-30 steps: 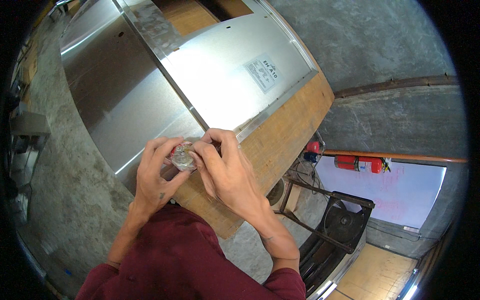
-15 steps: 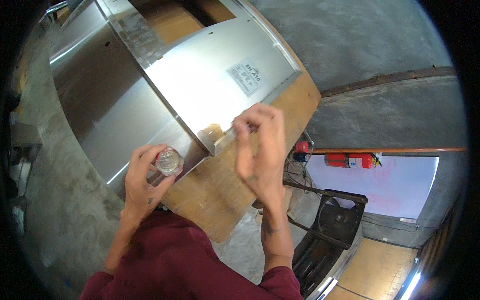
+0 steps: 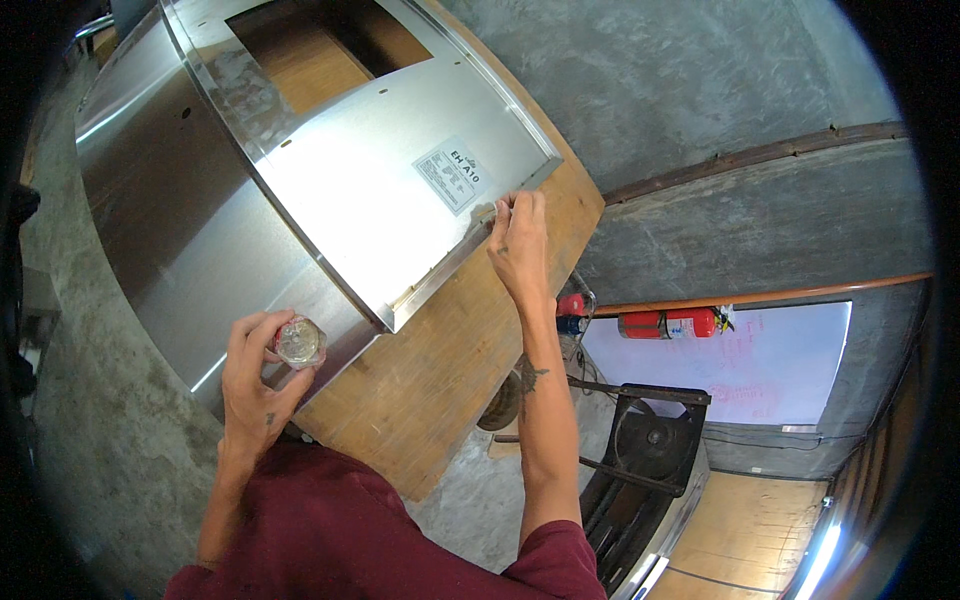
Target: The person applies a clear substance from a small jar onto the edges of a stainless steel kitchen hood using a small stick. After finishing, the person walks to a bucket and wrings out a cloth.
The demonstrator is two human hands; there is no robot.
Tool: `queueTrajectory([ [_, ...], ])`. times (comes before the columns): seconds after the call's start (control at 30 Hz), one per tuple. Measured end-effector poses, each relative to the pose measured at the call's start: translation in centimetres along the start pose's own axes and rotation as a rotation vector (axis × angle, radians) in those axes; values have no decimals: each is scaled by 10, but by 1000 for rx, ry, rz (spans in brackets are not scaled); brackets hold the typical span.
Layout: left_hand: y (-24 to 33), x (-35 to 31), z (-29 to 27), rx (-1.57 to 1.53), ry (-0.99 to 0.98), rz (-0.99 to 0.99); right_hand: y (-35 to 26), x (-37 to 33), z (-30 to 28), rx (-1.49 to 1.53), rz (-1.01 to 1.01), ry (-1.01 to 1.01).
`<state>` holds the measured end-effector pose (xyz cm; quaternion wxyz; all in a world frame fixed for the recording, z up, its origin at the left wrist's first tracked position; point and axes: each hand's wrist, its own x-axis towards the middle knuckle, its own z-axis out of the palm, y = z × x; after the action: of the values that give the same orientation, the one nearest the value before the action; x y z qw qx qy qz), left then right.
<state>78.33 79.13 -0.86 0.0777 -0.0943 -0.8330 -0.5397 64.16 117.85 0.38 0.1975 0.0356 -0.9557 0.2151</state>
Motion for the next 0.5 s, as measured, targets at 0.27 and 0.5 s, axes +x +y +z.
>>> queueTrajectory([
  [0.27, 1, 3, 1, -1, -7, 14, 14, 0, 4, -61, -48, -10],
  [0.5, -3, 2, 4, -10, -9, 29, 14, 0, 4, -92, -93, 4],
])
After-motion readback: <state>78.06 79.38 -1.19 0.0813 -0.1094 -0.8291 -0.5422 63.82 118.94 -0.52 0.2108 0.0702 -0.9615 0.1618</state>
